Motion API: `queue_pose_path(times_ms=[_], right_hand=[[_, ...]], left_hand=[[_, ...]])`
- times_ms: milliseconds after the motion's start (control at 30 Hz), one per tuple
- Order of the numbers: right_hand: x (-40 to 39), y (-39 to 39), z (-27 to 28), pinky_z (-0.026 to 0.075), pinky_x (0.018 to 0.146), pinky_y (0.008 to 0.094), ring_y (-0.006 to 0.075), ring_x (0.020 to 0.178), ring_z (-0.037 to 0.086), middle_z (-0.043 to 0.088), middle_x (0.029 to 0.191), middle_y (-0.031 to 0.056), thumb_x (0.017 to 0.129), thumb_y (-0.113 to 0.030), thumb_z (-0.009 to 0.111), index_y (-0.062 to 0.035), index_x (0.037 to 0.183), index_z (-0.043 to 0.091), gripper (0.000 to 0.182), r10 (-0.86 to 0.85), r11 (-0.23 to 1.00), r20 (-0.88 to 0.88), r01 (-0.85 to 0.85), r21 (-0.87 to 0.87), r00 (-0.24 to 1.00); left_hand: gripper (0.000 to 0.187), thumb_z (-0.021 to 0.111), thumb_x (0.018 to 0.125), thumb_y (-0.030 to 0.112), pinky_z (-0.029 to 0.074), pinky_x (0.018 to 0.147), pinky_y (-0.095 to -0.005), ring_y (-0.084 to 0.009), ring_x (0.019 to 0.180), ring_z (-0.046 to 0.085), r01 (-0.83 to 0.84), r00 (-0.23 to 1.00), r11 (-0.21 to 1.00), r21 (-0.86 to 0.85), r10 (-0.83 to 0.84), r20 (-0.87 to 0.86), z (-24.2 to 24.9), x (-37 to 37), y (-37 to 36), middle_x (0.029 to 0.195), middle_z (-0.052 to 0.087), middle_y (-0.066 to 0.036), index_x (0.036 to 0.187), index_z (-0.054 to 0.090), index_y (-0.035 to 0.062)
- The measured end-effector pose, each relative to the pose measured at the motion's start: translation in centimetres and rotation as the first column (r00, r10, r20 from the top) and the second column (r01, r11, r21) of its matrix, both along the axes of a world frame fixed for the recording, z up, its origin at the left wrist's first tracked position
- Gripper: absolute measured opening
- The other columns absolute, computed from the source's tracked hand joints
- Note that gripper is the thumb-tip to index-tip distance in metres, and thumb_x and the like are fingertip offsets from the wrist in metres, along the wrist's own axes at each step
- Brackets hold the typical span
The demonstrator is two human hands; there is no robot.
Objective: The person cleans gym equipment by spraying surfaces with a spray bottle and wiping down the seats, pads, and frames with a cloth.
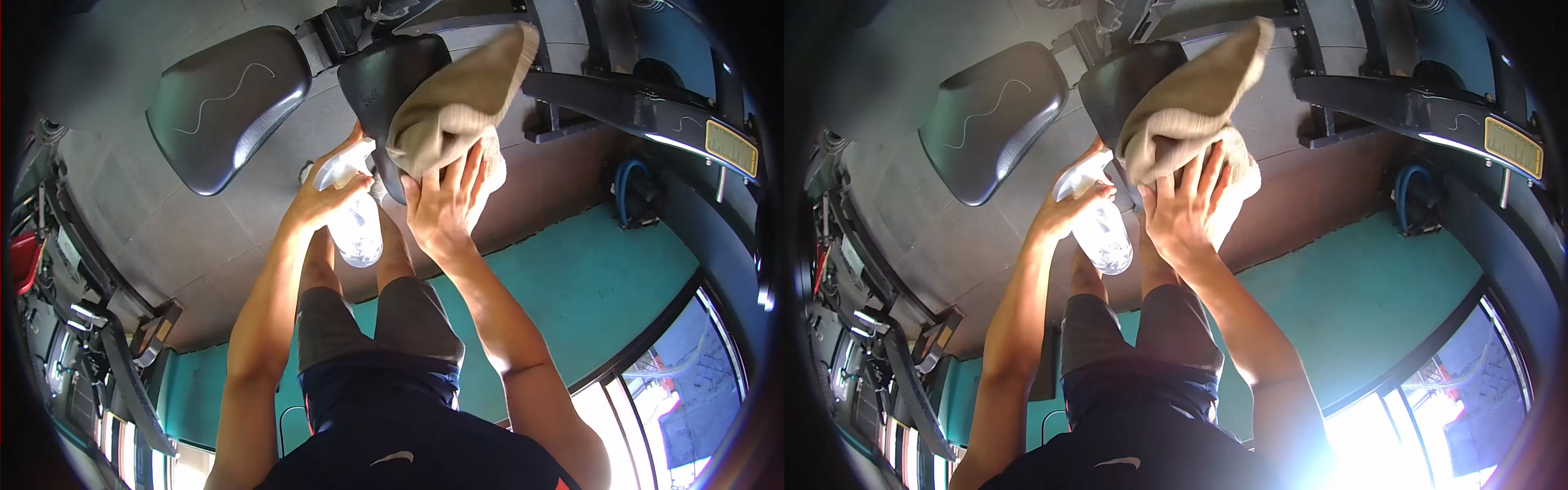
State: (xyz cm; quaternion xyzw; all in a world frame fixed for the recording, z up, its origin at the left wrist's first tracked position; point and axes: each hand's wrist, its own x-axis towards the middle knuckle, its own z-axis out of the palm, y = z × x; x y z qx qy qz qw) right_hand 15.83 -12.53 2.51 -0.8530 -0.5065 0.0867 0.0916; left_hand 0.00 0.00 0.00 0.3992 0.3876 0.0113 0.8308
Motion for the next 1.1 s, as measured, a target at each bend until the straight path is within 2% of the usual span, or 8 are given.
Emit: queue_pose_path(times_ms=[167,233,367,567,733,900,967,1100], right_hand=[[2.4,12.6,1.1,0.035,0.107,0.0591,0.0539,0.124,0.044,0.048,0.131,0.0368,0.096,-0.041,0.056,-0.0023,0.140,0.044,0.060,-0.099,0.995,-0.175,0.094,-0.039,0.980],[2.0,10.3,0.5,0.040,0.103,0.0570,0.0542,0.126,0.042,0.046,0.133,0.0372,0.095,-0.038,0.058,-0.0020,0.139,0.044,0.059,0.015,0.994,0.120,-0.028,0.103,0.993],[-1.6,-0.7,0.7,0.027,0.106,0.0710,0.0613,0.132,0.029,0.030,0.144,0.0385,0.088,-0.042,0.066,-0.0054,0.145,0.039,0.073,0.162,0.987,0.217,-0.153,-0.058,0.963],[1.9,12.9,0.0,0.032,0.102,0.0704,0.0585,0.131,0.035,0.034,0.143,0.0417,0.093,-0.054,0.055,-0.0018,0.138,0.046,0.070,-0.077,0.997,0.015,0.077,0.007,0.997],[-1.2,4.3,0.5,0.032,0.100,0.0699,0.0590,0.132,0.033,0.031,0.146,0.0385,0.085,-0.049,0.066,-0.0075,0.145,0.041,0.077,0.098,0.995,0.238,-0.092,-0.036,0.966],[2.4,7.4,-0.7,0.036,0.100,0.0657,0.0576,0.127,0.040,0.038,0.139,0.0395,0.093,-0.050,0.058,0.0008,0.142,0.040,0.072,0.080,0.992,0.018,-0.081,0.097,0.997],[7.8,13.9,-0.1,0.044,0.096,0.0558,0.0514,0.117,0.049,0.046,0.129,0.0374,0.097,-0.053,0.050,0.0064,0.136,0.041,0.071,0.089,0.996,-0.377,-0.088,0.020,0.922],[7.2,6.7,-0.8,0.040,0.103,0.0531,0.0534,0.127,0.042,0.033,0.143,0.0399,0.096,-0.051,0.054,0.0071,0.141,0.035,0.076,0.151,0.977,-0.422,-0.070,0.199,0.894]], left_hand=[[0.077,0.069,0.086,0.005,0.044,0.100,-0.0293,-0.0132,0.121,0.050,-0.040,0.996,0.995,0.095,0.032,0.087,-2.4,-1.2,-0.3,0.154,0.041,-0.011,0.154,0.031,0.0065],[0.076,0.068,0.087,0.005,0.047,0.094,-0.0295,-0.0125,0.113,0.052,-0.087,0.985,0.986,0.140,0.065,0.157,-2.2,-0.7,-0.9,0.150,0.042,-0.010,0.153,0.031,0.0023],[0.071,0.067,0.087,0.003,0.050,0.086,-0.0281,-0.0114,0.103,0.056,-0.030,0.984,0.998,0.062,0.019,0.178,-1.5,-1.2,0.4,0.155,0.037,-0.009,0.151,0.035,0.0023],[0.069,0.066,0.087,0.000,0.047,0.095,-0.0274,-0.0095,0.114,0.054,-0.090,0.952,0.994,0.060,0.068,0.297,-3.1,-1.5,-0.8,0.164,0.023,-0.005,0.149,0.036,-0.0010],[0.071,0.066,0.087,-0.001,0.050,0.089,-0.0286,-0.0104,0.098,0.055,-0.110,0.963,0.986,0.126,0.074,0.260,-2.5,-1.5,-0.6,0.161,0.031,-0.002,0.152,0.036,0.0050],[0.072,0.063,0.085,-0.006,0.051,0.086,-0.0290,-0.0127,0.107,0.057,-0.203,0.958,0.972,0.122,0.171,0.232,-2.4,-1.1,-1.6,0.161,0.030,0.001,0.152,0.038,0.0077],[0.073,0.062,0.085,-0.007,0.052,0.083,-0.0277,-0.0128,0.102,0.058,-0.242,0.951,0.951,0.192,0.193,0.241,-3.0,-1.0,-2.9,0.162,0.027,0.001,0.152,0.037,0.0085],[0.077,0.066,0.083,-0.003,0.051,0.077,-0.0247,-0.0108,0.087,0.060,-0.207,0.978,0.967,0.149,0.210,-0.008,-0.7,0.3,-3.0,0.122,0.064,-0.006,0.153,0.037,0.0103]])
